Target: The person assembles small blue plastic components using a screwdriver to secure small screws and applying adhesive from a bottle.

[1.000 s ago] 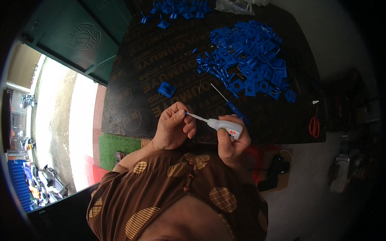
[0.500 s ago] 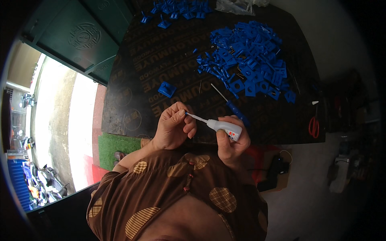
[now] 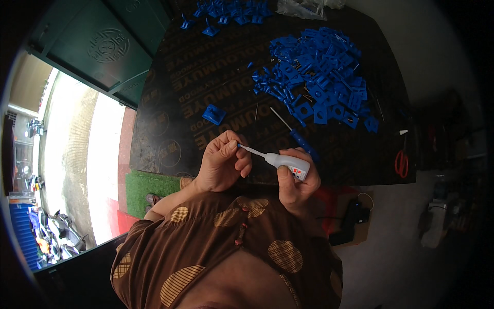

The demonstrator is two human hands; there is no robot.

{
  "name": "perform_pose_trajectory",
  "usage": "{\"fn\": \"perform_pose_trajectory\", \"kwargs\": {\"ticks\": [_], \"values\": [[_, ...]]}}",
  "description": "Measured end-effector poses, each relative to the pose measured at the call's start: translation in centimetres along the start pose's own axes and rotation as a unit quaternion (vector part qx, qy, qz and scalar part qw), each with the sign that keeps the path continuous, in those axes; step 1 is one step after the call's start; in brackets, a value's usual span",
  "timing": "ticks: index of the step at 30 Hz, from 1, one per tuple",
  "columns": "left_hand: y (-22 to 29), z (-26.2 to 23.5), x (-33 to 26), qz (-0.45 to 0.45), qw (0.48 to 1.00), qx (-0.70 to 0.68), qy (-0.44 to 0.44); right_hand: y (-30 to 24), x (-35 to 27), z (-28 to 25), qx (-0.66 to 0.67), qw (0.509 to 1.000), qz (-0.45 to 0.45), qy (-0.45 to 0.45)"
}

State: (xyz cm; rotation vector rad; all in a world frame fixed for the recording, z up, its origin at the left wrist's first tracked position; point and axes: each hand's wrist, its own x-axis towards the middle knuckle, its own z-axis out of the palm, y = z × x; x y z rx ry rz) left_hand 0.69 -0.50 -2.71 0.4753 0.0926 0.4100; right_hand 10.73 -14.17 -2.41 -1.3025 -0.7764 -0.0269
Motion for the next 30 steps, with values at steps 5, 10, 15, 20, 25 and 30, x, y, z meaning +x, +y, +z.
{"fn": "perform_pose_trajectory", "kwargs": {"ticks": [5, 10, 15, 20, 25, 30], "values": [[-0.06, -0.09, 0.02, -0.001, 1.0, -0.001, -0.001, 0.13, -0.07, 0.03, 0.017, 1.0, 0.01, 0.006], [-0.05, -0.14, 0.03, -0.001, 1.0, -0.001, -0.004, 0.13, -0.02, 0.11, 0.022, 1.0, 0.011, 0.002], [-0.05, -0.11, 0.0, -0.001, 1.0, -0.001, -0.004, 0.17, 0.01, 0.0, 0.033, 0.999, 0.022, -0.005], [-0.09, -0.18, -0.09, 0.001, 1.0, -0.002, -0.003, 0.13, 0.04, 0.03, 0.037, 0.999, 0.024, -0.014], [-0.02, -0.06, -0.02, -0.006, 1.0, -0.003, -0.005, 0.58, -0.27, -0.07, 0.051, 0.998, 0.039, 0.014], [-0.03, -0.12, -0.05, -0.006, 1.0, -0.005, -0.009, 0.0, -0.21, 0.4, 0.088, 0.994, 0.059, 0.028]]}}
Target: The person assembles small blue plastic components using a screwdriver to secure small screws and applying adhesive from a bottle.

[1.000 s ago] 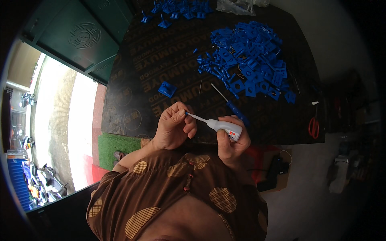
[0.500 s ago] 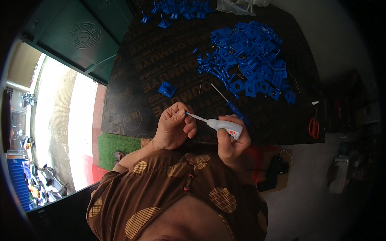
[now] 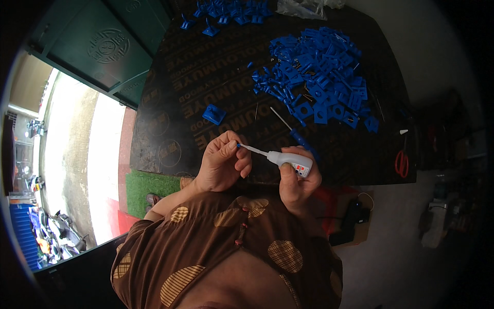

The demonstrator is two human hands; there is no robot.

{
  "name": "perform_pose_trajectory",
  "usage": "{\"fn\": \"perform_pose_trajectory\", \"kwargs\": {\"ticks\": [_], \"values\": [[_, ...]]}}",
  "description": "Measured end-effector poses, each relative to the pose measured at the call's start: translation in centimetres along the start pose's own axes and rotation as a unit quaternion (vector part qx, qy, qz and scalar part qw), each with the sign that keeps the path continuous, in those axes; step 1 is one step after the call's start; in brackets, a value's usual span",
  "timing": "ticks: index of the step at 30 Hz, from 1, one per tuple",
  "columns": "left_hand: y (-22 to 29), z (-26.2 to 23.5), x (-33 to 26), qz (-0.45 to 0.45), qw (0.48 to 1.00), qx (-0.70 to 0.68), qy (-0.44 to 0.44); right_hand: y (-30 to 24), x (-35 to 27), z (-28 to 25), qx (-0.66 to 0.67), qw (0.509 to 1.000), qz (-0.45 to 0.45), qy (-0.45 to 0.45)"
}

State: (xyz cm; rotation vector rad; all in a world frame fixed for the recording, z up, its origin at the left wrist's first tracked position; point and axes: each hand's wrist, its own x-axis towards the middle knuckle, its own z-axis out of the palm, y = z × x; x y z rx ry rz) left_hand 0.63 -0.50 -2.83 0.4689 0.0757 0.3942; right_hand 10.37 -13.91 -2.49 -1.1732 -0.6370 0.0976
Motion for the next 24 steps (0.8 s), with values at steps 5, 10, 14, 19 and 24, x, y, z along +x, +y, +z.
{"fn": "perform_pose_trajectory", "kwargs": {"ticks": [5, 10, 14, 19, 24], "values": [[0.0, 0.0, 0.1, -0.004, 1.0, 0.0, 0.0, -0.4, 0.1, 0.4, 0.016, 1.0, 0.01, 0.01], [0.0, -0.1, 0.0, -0.004, 1.0, 0.002, 0.001, -0.5, 0.7, 0.3, 0.199, 0.962, 0.188, -0.016], [0.1, 0.0, 0.2, -0.004, 1.0, 0.008, -0.01, 0.0, 0.9, -0.6, 0.299, 0.922, 0.23, -0.091], [0.1, 0.2, 0.1, -0.006, 1.0, 0.013, -0.001, 0.0, 1.2, -0.6, 0.372, 0.878, 0.284, -0.104], [-0.1, 0.1, 0.2, -0.003, 1.0, 0.018, 0.0, 1.5, 1.3, -0.7, 0.452, 0.855, 0.225, -0.121]]}}
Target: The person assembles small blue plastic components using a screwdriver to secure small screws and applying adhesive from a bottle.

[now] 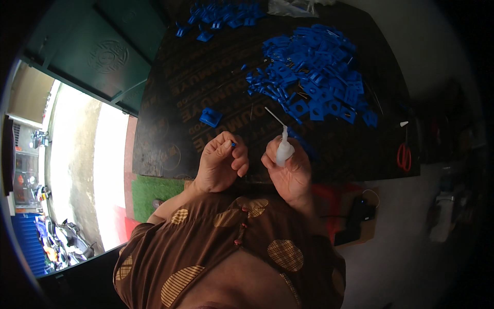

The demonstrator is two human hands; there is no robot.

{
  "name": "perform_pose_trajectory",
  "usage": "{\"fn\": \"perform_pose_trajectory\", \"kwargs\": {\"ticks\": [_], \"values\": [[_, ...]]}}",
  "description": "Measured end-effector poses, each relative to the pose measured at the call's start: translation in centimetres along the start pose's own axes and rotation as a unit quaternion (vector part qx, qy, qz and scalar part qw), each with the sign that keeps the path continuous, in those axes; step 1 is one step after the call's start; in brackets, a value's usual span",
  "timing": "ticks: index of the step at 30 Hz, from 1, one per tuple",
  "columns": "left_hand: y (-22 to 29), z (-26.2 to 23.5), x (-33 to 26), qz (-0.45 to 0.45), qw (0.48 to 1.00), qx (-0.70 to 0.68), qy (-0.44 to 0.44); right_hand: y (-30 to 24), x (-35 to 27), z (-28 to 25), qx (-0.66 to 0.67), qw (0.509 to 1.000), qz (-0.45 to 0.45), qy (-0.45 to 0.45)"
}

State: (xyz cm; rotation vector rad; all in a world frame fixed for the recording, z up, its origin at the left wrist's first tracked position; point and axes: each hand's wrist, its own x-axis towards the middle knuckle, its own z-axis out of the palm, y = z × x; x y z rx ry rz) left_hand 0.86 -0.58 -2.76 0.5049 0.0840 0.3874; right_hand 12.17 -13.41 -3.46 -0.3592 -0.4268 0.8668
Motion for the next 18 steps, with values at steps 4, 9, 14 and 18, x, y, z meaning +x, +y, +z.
{"fn": "perform_pose_trajectory", "kwargs": {"ticks": [4, 9, 14, 18], "values": [[-0.1, 0.0, 0.0, -0.002, 1.0, 0.002, 0.007, -1.1, -0.7, -0.1, 0.021, 0.999, 0.045, -0.008], [0.1, 0.1, 0.0, -0.002, 1.0, 0.009, 0.003, -2.4, -1.7, 1.0, -0.094, 0.995, 0.004, 0.02], [0.2, 0.3, 0.1, -0.005, 1.0, 0.004, 0.007, -5.4, -1.3, 0.2, -0.32, 0.929, -0.176, 0.06], [0.2, 0.3, 0.1, -0.002, 1.0, 0.005, 0.006, -8.9, -1.3, -2.0, -0.515, 0.793, -0.217, 0.244]]}}
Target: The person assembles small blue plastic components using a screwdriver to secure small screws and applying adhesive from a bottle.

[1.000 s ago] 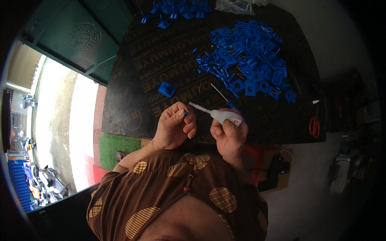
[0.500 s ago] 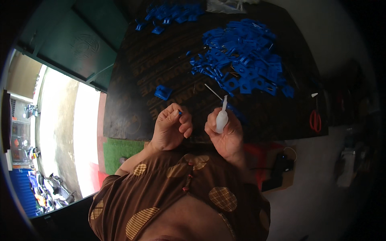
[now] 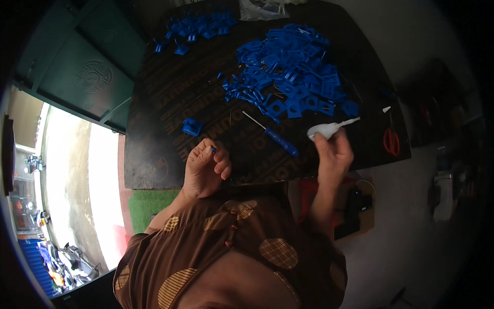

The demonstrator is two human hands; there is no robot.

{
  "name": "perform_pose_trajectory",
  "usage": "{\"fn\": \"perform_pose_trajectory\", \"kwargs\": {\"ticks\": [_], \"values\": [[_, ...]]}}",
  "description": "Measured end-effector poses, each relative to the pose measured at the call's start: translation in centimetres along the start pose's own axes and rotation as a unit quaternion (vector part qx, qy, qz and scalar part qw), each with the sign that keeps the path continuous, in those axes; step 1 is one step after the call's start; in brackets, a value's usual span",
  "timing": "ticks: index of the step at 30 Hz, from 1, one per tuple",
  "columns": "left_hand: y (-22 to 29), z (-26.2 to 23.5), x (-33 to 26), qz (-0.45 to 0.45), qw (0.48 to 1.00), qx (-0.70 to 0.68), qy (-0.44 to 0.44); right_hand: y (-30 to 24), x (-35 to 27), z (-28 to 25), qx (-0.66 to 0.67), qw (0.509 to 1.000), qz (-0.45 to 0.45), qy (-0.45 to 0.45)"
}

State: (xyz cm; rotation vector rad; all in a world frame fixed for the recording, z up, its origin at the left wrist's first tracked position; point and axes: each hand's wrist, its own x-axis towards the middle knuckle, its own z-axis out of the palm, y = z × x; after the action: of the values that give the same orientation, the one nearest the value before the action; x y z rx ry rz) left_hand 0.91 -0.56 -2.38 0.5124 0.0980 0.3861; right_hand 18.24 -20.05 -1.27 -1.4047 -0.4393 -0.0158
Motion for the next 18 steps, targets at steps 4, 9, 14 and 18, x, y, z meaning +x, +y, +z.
{"fn": "perform_pose_trajectory", "kwargs": {"ticks": [4, 9, 14, 18], "values": [[-0.1, -0.1, 0.1, -0.002, 1.0, 0.003, -0.004, 2.6, 2.6, -3.3, -0.159, 0.985, -0.011, 0.061], [0.0, -0.1, 0.0, -0.006, 1.0, 0.001, 0.001, 3.6, 3.4, -4.3, -0.248, 0.966, 0.015, 0.075], [0.0, -0.1, 0.1, -0.004, 1.0, 0.01, -0.001, 2.9, 3.3, -4.3, -0.405, 0.91, -0.004, 0.091], [0.0, -0.1, 0.1, -0.005, 1.0, 0.003, -0.011, 2.7, 3.1, -4.3, -0.423, 0.902, -0.027, 0.082]]}}
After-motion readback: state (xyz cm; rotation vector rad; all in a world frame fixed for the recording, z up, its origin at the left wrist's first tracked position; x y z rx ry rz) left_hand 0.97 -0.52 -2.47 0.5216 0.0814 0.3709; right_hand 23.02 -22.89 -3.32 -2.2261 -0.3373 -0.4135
